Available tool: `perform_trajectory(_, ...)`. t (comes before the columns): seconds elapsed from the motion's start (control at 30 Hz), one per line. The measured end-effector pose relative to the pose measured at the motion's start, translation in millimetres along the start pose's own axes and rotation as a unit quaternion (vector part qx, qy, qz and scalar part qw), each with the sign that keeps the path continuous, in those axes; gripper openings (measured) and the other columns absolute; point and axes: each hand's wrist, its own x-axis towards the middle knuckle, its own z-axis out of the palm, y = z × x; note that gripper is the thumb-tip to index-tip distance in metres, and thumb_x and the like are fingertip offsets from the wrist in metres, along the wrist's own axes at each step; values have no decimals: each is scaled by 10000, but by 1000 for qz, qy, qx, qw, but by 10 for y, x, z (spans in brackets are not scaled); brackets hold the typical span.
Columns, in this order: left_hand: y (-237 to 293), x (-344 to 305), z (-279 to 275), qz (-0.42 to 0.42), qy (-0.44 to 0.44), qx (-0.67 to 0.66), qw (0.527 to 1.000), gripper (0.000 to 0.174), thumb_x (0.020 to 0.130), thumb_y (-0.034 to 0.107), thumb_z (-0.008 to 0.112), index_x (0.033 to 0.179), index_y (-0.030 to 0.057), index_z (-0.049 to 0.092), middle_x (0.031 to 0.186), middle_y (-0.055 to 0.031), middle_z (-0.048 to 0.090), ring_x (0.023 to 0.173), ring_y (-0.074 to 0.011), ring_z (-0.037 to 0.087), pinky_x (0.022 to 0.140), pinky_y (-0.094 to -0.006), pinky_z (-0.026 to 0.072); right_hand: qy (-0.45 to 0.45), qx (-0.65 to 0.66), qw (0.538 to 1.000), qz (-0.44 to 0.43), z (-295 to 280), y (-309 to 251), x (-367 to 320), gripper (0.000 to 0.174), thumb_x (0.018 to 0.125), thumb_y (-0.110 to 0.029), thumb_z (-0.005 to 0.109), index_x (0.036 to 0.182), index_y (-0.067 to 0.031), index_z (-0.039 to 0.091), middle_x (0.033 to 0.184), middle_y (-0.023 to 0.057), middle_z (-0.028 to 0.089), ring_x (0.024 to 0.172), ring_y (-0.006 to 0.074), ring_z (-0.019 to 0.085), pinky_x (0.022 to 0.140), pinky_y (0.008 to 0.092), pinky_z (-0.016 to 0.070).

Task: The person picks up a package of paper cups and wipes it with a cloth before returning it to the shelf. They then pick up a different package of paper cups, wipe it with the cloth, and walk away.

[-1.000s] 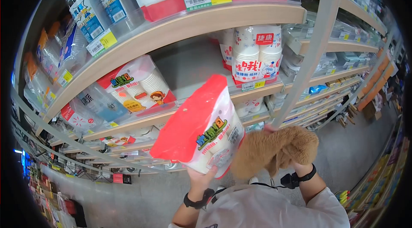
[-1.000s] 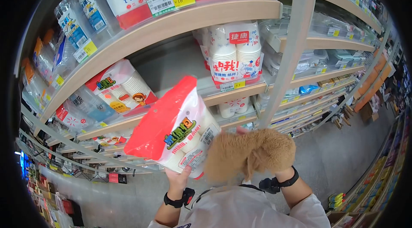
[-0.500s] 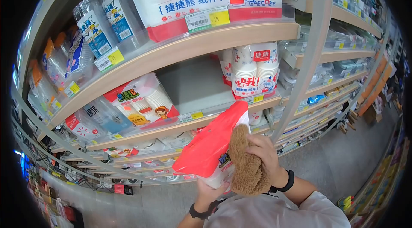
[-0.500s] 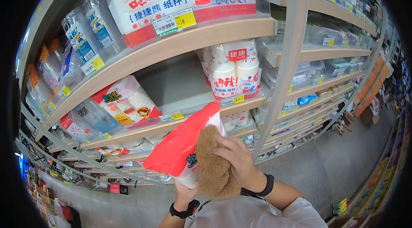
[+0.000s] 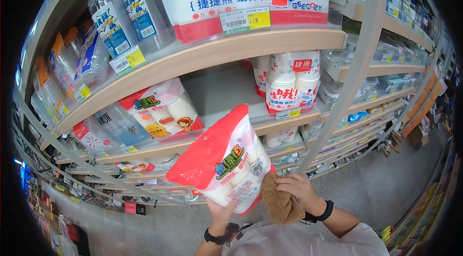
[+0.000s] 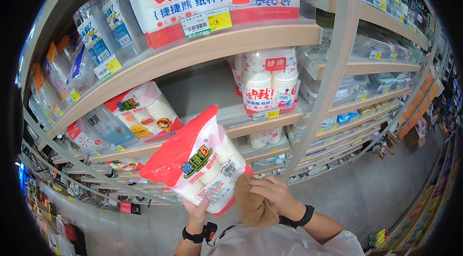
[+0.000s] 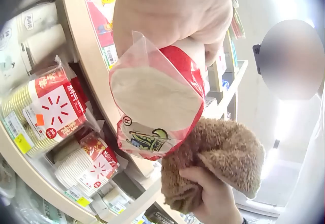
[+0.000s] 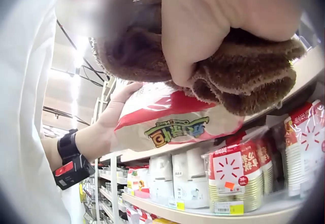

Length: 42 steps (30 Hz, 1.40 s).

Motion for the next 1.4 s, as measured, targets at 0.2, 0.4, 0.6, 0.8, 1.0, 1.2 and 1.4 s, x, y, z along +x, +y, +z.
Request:
perform_trajectory(0.2,37,45,-111,2,-2,-41,999,785,715,138,753,1315,-53,286,1241,-154,485,1094,-212,525,942,-343,421,120,130,972,153,-145,201,-197,313,729,-88,679,1030,-37,606,1073,119,634,968,300,598,823,360,470)
perform_trajectory(0.4,97,-24,-112,-33,-66,-36,997,734,699,159,777,1273,-59,375,1208,-132,525,1088,-207,530,932,-345,427,155,-218,935,234,-334,172,-35,398,744,-143,712,1108,-49,582,1033,118,627,921,266,615,796,352,481)
perform_trajectory(0.6,112,-79,30,-59,-118,-20,991,751,694,160,774,1290,-50,365,1219,-137,520,1095,-215,530,929,-355,432,209,183,911,304,-219,-51,84,670,759,-232,732,1314,-35,413,1246,132,489,1109,228,498,923,334,412)
perform_trajectory(0.8,115,-108,73,-58,-91,-52,993,796,689,157,777,1315,-44,327,1240,-148,507,1105,-229,533,931,-368,435,-14,272,955,116,-241,-100,46,1105,632,-343,811,1462,-49,143,1506,232,66,1403,357,88,1108,424,148)
perform_trajectory(1.0,147,-150,37,-71,-85,-53,992,810,671,157,791,1308,-48,335,1225,-145,518,1109,-231,531,936,-373,436,-169,299,938,41,-248,214,-132,1057,694,-300,773,1469,-64,93,1498,255,69,1399,354,99,1098,404,147)
perform_trajectory(1.2,303,-214,144,-52,-168,30,984,749,614,99,796,1248,-29,420,1187,-126,546,1092,-204,538,927,-351,437,11,400,893,206,-73,-181,72,1248,583,-168,875,1453,-32,-9,1493,154,156,1352,220,239,1077,375,254)
perform_trajectory(1.4,309,-269,113,-53,-164,22,985,741,595,96,801,1233,-12,439,1185,-112,547,1087,-180,529,935,-341,418,22,390,883,259,65,-70,77,1109,550,-156,890,1409,4,206,1362,105,396,1233,194,406,1018,355,351)
